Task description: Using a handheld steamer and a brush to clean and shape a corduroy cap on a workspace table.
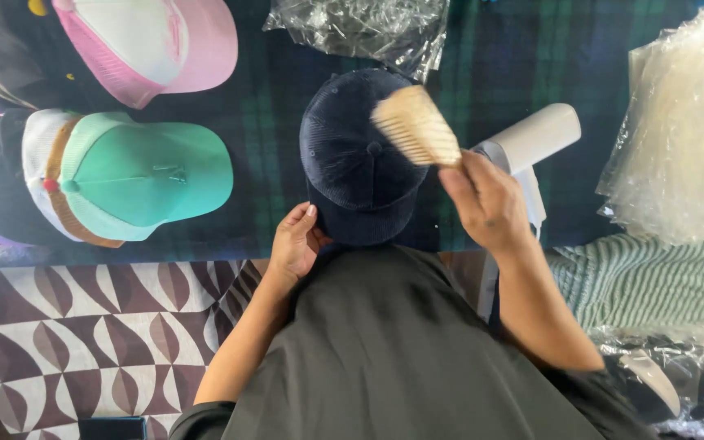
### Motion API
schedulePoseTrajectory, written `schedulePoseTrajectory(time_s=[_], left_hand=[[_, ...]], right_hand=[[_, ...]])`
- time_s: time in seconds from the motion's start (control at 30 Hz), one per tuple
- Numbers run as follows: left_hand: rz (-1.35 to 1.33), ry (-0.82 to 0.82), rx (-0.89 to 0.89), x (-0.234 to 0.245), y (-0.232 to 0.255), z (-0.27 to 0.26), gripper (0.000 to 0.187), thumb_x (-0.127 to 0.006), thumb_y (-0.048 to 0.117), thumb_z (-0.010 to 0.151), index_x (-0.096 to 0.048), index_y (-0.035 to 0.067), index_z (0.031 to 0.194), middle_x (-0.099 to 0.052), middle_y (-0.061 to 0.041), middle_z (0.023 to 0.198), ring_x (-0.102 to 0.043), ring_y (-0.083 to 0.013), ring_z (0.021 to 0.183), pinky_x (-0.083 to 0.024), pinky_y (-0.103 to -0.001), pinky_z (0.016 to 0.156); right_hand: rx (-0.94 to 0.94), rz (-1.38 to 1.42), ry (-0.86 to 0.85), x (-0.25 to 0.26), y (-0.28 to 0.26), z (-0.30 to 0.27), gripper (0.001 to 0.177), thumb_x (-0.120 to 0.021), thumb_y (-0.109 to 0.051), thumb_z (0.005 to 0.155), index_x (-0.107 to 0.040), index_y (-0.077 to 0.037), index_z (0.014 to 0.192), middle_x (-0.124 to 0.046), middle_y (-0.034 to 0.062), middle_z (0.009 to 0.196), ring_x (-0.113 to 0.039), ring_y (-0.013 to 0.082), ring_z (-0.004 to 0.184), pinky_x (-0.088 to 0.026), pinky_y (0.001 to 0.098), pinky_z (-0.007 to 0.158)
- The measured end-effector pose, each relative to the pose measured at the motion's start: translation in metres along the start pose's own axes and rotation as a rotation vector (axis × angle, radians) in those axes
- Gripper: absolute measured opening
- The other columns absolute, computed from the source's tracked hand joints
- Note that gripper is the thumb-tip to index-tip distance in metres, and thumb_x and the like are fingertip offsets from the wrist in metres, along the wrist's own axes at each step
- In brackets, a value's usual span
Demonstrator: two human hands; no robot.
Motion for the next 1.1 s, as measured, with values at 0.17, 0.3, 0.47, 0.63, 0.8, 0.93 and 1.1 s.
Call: schedulePoseTrajectory(time_s=[0.17, 0.3, 0.47, 0.63, 0.8, 0.93, 1.1], left_hand=[[-0.003, -0.025, -0.015, 0.011, -0.008, 0.009, 0.015, -0.067, 0.02, 0.1, -0.073, 0.011, 0.11, -0.076, -0.016, 0.088, -0.076, -0.0305, 0.066, -0.065, -0.044, 0.056], [-0.018, -0.015, 0.003, 0.011, -0.012, 0.0, 0.016, -0.068, 0.021, 0.1, -0.073, 0.011, 0.111, -0.076, -0.016, 0.089, -0.077, -0.0306, 0.068, -0.065, -0.043, 0.056], [0.901, 0.218, -0.667, -0.082, 0.132, -0.109, 0.023, -0.064, 0.025, 0.104, -0.075, 0.011, 0.118, -0.074, -0.01, 0.092, -0.074, -0.0228, 0.085, -0.06, -0.037, 0.078], [0.508, -0.343, -0.555, -0.185, 0.1, -0.149, 0.042, -0.056, 0.01, 0.105, -0.053, 0.0, 0.146, -0.067, -0.02, 0.131, -0.063, -0.0265, 0.124, -0.052, -0.046, 0.106], [0.556, -0.245, -0.62, -0.192, 0.139, -0.131, 0.027, -0.054, 0.012, 0.107, -0.059, 0.0, 0.131, -0.069, -0.015, 0.122, -0.065, -0.0251, 0.117, -0.052, -0.045, 0.104], [1.134, -0.09, -0.639, -0.202, 0.216, -0.108, 0.026, -0.058, 0.024, 0.105, -0.058, 0.0, 0.118, -0.065, -0.012, 0.081, -0.068, -0.0301, 0.074, -0.058, -0.045, 0.071], [1.739, -0.276, -0.429, -0.279, 0.235, -0.097, 0.047, -0.055, 0.044, 0.104, -0.05, 0.014, 0.139, -0.072, -0.022, 0.083, -0.073, -0.044, 0.072, -0.057, -0.054, 0.066]], right_hand=[[-0.357, -0.071, -0.32, -0.034, 0.061, 0.06, 0.055, -0.045, -0.071, 0.108, -0.069, -0.023, 0.1, -0.066, 0.0045, 0.068, -0.069, 0.0245, 0.069, -0.056, 0.0445, 0.072], [-0.419, -0.325, -0.398, -0.04, 0.137, 0.046, 0.055, -0.05, -0.064, 0.111, -0.075, -0.015, 0.111, -0.075, 0.0169, 0.091, -0.07, 0.0408, 0.098, -0.054, 0.0511, 0.087], [-0.194, -0.018, -0.055, -0.02, 0.029, 0.0, 0.042, -0.058, -0.051, 0.105, -0.065, -0.013, 0.121, -0.068, 0.0143, 0.092, -0.067, 0.0372, 0.092, -0.05, 0.0515, 0.076], [0.255, 0.077, -0.084, -0.058, -0.049, -0.068, 0.027, -0.075, -0.035, 0.091, -0.063, -0.011, 0.093, -0.062, 0.0104, 0.074, -0.067, 0.0371, 0.068, -0.052, 0.0467, 0.055], [0.652, 0.229, -0.096, -0.05, -0.118, -0.067, 0.05, -0.077, -0.014, 0.091, -0.062, 0.006, 0.134, -0.066, 0.0259, 0.113, -0.07, 0.0435, 0.093, -0.058, 0.0494, 0.072], [0.522, 0.132, 0.087, -0.024, -0.074, -0.05, 0.038, -0.08, -0.009, 0.091, -0.071, 0.0, 0.128, -0.062, 0.0196, 0.119, -0.068, 0.0348, 0.105, -0.06, 0.0422, 0.082], [0.436, 0.087, 0.189, -0.01, -0.034, -0.032, 0.03, -0.075, -0.006, 0.099, -0.068, 0.006, 0.125, -0.063, 0.0201, 0.112, -0.068, 0.0375, 0.098, -0.058, 0.0417, 0.078]])
Point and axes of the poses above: each hand's wrist, its own z-axis towards the middle knuckle, its own x-axis out of the back of the hand, y = z × x, the point moved 9 cm from there along z, towards the middle knuckle
